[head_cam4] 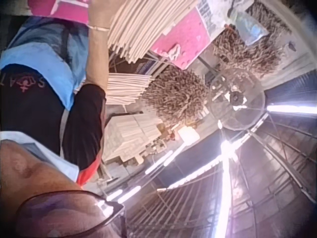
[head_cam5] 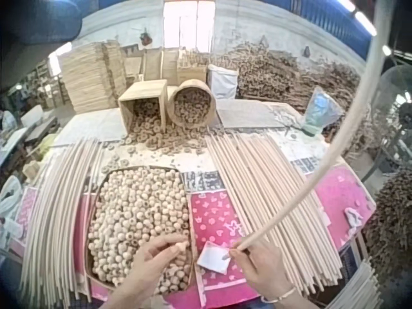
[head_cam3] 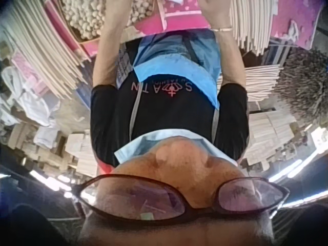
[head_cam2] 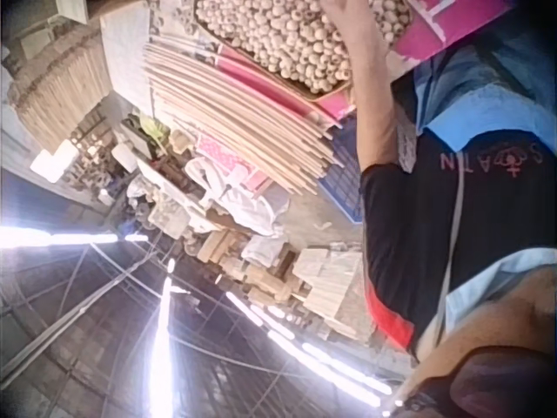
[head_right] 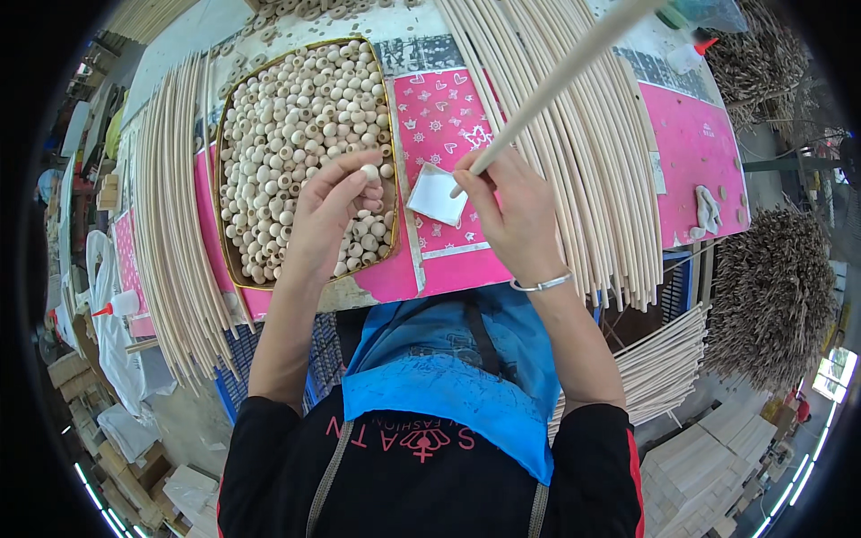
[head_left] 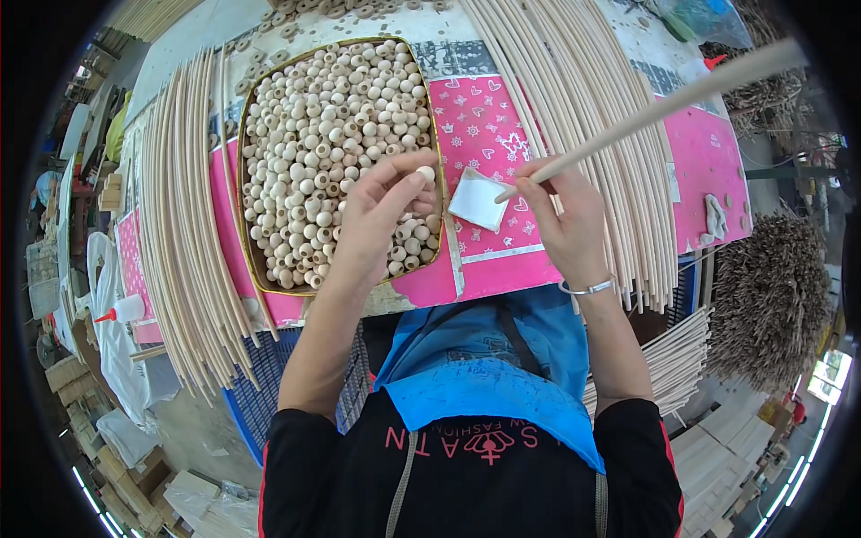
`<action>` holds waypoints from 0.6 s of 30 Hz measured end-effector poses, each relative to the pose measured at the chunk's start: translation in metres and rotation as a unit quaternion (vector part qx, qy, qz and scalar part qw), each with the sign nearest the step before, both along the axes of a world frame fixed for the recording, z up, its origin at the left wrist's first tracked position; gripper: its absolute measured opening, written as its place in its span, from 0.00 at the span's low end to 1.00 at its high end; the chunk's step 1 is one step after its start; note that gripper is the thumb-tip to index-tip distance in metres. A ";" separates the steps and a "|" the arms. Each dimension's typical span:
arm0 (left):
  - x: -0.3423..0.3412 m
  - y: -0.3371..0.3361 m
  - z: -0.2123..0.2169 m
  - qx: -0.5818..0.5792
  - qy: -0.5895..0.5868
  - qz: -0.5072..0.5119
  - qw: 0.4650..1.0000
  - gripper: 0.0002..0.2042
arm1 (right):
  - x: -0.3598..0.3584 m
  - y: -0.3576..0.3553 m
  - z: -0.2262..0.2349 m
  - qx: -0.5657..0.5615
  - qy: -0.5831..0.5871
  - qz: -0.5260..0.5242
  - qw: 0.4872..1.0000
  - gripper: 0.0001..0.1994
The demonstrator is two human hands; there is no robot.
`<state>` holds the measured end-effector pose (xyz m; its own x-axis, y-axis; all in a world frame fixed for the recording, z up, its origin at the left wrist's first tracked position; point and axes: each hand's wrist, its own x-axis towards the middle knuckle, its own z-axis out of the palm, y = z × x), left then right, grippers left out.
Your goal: Assembling wooden dowels by applying glue and attaching small wooden beads at a workbench in a workshop.
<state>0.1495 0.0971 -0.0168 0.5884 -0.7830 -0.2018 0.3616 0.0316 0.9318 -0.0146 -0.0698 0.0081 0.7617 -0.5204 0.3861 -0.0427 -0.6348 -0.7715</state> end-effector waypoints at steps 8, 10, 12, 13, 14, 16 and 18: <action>-0.009 0.011 -0.009 -0.025 0.088 0.018 0.996 0.13 | 0.012 0.005 -0.026 -0.010 0.058 -0.003 0.998 0.04; -0.009 0.011 -0.010 -0.029 0.090 0.014 0.995 0.13 | 0.013 0.004 -0.026 0.001 0.062 -0.002 0.998 0.04; -0.009 0.010 -0.009 -0.032 0.092 0.010 0.995 0.13 | 0.010 0.000 -0.022 0.001 0.030 -0.011 0.999 0.04; -0.009 0.010 -0.006 -0.027 0.094 0.015 0.995 0.13 | 0.009 -0.002 -0.023 0.001 0.030 -0.010 0.999 0.04; -0.009 0.009 -0.005 -0.022 0.096 0.021 0.995 0.13 | 0.007 -0.004 -0.024 0.009 0.019 -0.018 1.000 0.04; -0.010 0.006 -0.003 -0.015 0.100 0.017 0.995 0.13 | 0.003 -0.009 -0.029 0.015 0.006 -0.028 0.999 0.04; -0.012 0.003 -0.001 -0.007 0.103 0.013 0.995 0.13 | -0.001 -0.013 -0.033 0.069 -0.026 -0.054 0.996 0.05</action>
